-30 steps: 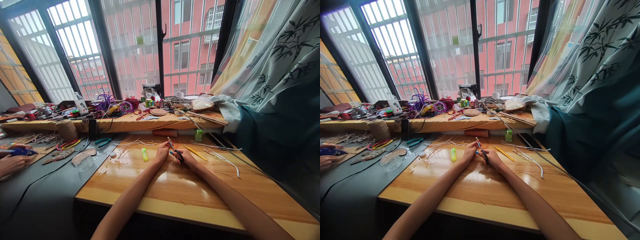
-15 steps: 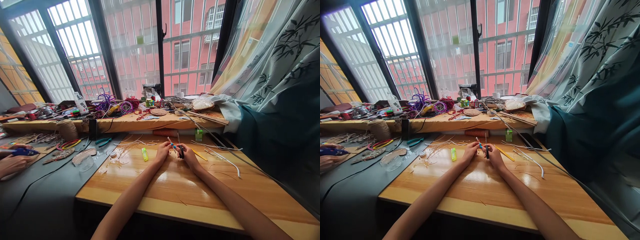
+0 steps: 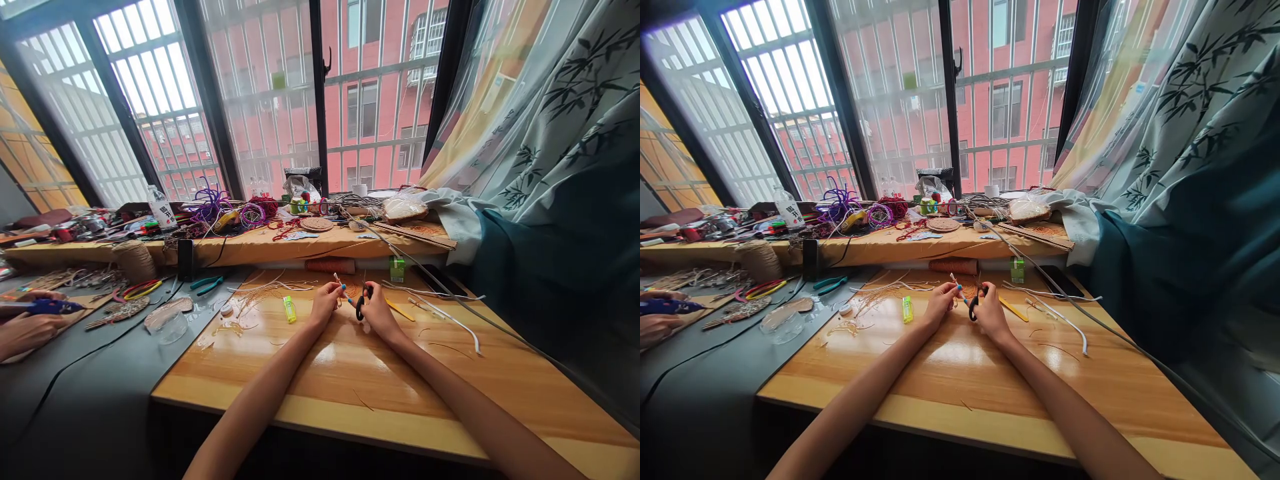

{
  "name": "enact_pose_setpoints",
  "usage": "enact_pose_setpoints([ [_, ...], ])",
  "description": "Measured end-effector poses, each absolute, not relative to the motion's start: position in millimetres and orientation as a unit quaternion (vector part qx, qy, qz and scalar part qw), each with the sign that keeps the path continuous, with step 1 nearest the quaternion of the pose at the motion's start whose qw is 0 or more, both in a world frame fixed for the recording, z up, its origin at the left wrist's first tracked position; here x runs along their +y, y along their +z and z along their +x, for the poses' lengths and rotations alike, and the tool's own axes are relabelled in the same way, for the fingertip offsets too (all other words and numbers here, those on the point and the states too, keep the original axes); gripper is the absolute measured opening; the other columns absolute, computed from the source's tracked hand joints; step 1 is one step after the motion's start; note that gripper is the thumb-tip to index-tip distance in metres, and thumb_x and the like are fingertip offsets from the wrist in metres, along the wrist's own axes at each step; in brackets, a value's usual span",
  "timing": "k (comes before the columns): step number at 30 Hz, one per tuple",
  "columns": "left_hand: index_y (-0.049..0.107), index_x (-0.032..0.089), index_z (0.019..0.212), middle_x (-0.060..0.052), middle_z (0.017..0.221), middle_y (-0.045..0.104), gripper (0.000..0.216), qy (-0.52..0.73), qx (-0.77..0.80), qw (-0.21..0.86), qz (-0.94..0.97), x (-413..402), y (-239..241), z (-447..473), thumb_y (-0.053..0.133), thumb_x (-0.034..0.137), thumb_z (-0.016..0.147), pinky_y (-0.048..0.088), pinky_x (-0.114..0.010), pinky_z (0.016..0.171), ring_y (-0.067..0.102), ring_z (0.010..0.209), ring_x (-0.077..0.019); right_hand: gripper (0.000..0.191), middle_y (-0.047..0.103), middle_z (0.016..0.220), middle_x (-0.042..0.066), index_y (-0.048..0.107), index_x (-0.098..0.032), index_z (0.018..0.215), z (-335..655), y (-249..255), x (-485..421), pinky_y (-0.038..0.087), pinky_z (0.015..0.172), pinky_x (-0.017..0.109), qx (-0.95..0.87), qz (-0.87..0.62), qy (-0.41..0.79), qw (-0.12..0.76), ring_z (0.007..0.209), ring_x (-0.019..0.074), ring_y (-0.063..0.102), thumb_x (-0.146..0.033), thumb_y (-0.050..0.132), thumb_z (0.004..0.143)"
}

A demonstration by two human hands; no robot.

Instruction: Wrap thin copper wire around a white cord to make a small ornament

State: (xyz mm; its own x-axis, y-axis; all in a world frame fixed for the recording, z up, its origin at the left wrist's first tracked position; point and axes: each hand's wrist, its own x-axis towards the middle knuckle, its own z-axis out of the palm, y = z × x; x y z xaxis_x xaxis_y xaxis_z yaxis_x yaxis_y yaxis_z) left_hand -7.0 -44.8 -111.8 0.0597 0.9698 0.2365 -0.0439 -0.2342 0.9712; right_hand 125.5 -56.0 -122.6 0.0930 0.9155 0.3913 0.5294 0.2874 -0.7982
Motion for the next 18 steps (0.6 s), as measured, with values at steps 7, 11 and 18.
enact_pose_setpoints([
  [7, 0.050, 0.013, 0.067, 0.003, 0.055, 0.049, 0.025, 0.569, 0.421, 0.456, 0.540, -45, -110, -7, 0.051, 0.038, 0.066, 0.022, -0.016, 0.034, 0.031, 0.035, -0.0012, 0.066, 0.031, 0.107, 0.014, 0.024, -0.013, 0.117, 146, -124, -43, 0.030, 0.089, 0.035, -0.659, -0.595, 0.079, 0.454, 0.103, 0.0246, 0.035, -0.012, 0.045, 0.055],
  [11, 0.049, 0.014, 0.067, 0.003, 0.056, 0.050, 0.027, 0.563, 0.420, 0.462, 0.541, -46, -109, -7, 0.051, 0.041, 0.065, 0.022, -0.017, 0.034, 0.031, 0.035, -0.0013, 0.068, 0.032, 0.102, 0.013, 0.031, -0.012, 0.116, 171, -117, -31, 0.028, 0.090, 0.038, -0.649, -0.644, 0.016, 0.405, 0.104, 0.0278, 0.033, -0.010, 0.047, 0.051],
  [18, 0.050, 0.014, 0.067, 0.003, 0.056, 0.050, 0.027, 0.564, 0.416, 0.464, 0.542, -47, -109, -6, 0.051, 0.040, 0.065, 0.021, -0.017, 0.035, 0.031, 0.035, -0.0017, 0.046, 0.039, 0.106, 0.012, 0.048, -0.015, 0.106, 186, -93, -32, 0.036, 0.080, 0.033, -0.629, -0.669, 0.036, 0.396, 0.086, 0.0210, 0.049, -0.024, 0.050, 0.061],
])
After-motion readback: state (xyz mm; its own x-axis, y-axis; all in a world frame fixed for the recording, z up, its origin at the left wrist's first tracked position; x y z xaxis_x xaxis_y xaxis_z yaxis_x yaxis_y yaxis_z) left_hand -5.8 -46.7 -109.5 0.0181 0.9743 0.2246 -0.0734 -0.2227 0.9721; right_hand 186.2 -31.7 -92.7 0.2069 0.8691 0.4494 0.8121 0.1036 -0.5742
